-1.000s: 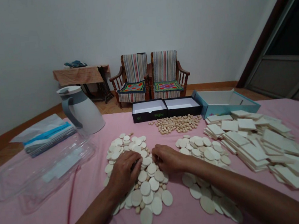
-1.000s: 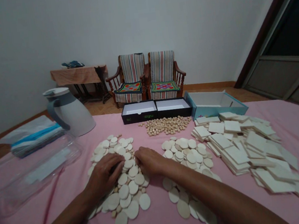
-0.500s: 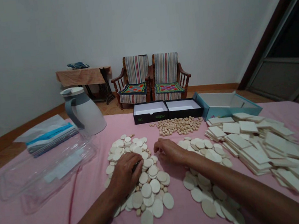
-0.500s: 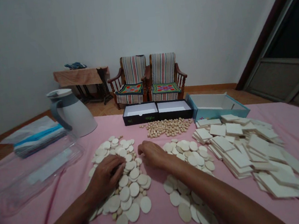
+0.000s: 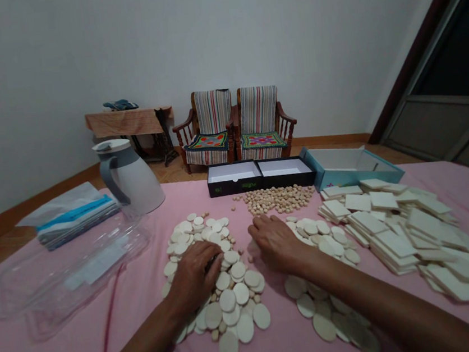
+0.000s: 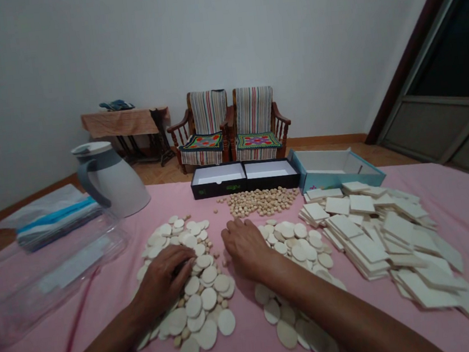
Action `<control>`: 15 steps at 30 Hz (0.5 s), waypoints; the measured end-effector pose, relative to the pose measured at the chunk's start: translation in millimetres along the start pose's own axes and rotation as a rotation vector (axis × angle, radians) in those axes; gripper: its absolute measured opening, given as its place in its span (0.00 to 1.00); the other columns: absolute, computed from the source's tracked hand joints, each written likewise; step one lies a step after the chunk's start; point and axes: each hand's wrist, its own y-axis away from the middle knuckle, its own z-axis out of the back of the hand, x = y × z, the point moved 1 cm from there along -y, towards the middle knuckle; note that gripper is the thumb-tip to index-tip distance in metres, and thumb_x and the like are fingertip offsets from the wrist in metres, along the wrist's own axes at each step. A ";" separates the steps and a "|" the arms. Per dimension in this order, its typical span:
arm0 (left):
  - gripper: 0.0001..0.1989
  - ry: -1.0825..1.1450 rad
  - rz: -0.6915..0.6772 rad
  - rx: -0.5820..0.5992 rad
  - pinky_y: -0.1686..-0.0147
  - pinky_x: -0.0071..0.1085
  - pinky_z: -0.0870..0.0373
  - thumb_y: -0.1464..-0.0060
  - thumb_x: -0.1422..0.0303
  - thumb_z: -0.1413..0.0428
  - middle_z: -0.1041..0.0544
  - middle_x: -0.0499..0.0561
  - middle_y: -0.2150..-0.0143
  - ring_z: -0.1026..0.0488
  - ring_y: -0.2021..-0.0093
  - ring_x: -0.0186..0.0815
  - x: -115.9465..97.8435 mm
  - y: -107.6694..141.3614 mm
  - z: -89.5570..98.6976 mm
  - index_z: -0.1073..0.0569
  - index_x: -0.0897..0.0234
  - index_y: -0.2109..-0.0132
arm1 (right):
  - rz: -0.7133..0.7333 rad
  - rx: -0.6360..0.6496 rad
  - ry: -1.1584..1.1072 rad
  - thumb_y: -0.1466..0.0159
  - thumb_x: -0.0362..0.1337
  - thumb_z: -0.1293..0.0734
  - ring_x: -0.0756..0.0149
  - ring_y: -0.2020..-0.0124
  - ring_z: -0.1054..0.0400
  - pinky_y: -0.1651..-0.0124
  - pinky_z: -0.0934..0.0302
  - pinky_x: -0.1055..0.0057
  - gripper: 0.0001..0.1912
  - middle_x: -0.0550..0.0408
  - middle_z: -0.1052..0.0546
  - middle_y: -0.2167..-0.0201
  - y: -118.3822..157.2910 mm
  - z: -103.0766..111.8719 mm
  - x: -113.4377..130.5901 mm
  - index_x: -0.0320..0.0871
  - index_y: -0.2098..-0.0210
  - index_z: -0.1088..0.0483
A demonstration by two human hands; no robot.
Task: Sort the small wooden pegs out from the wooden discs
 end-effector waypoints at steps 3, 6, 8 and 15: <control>0.08 -0.007 -0.007 0.001 0.58 0.37 0.31 0.38 0.68 0.50 0.24 0.54 0.62 0.29 0.60 0.39 0.9 -0.3 -0.4 0.27 0.66 0.60 | -0.126 -0.024 -0.012 0.48 0.25 0.37 0.57 0.60 0.37 0.60 0.46 0.64 0.13 0.45 0.29 0.61 26.5 17.7 -25.7 0.39 0.62 0.32; 0.08 -0.006 -0.009 -0.001 0.57 0.37 0.31 0.38 0.68 0.49 0.24 0.54 0.61 0.29 0.59 0.39 1.7 -0.6 0.0 0.27 0.65 0.59 | -0.222 -0.063 -0.093 0.47 0.27 0.37 0.58 0.60 0.36 0.60 0.45 0.65 0.12 0.47 0.29 0.62 55.8 25.5 -51.6 0.40 0.62 0.32; 0.08 -0.004 -0.016 -0.008 0.56 0.37 0.32 0.38 0.69 0.49 0.24 0.55 0.60 0.29 0.58 0.39 1.1 -1.1 0.9 0.26 0.65 0.58 | -0.244 -0.115 -0.130 0.46 0.28 0.36 0.57 0.59 0.36 0.58 0.43 0.64 0.13 0.48 0.29 0.62 71.8 23.6 -62.4 0.40 0.60 0.32; 0.11 -0.017 -0.102 0.107 0.53 0.39 0.34 0.40 0.69 0.46 0.24 0.55 0.54 0.30 0.54 0.41 -11.8 -5.0 1.4 0.26 0.62 0.51 | -0.213 -0.352 -0.364 0.40 0.29 0.40 0.59 0.59 0.35 0.57 0.39 0.63 0.11 0.48 0.29 0.62 90.8 1.6 -51.0 0.41 0.58 0.31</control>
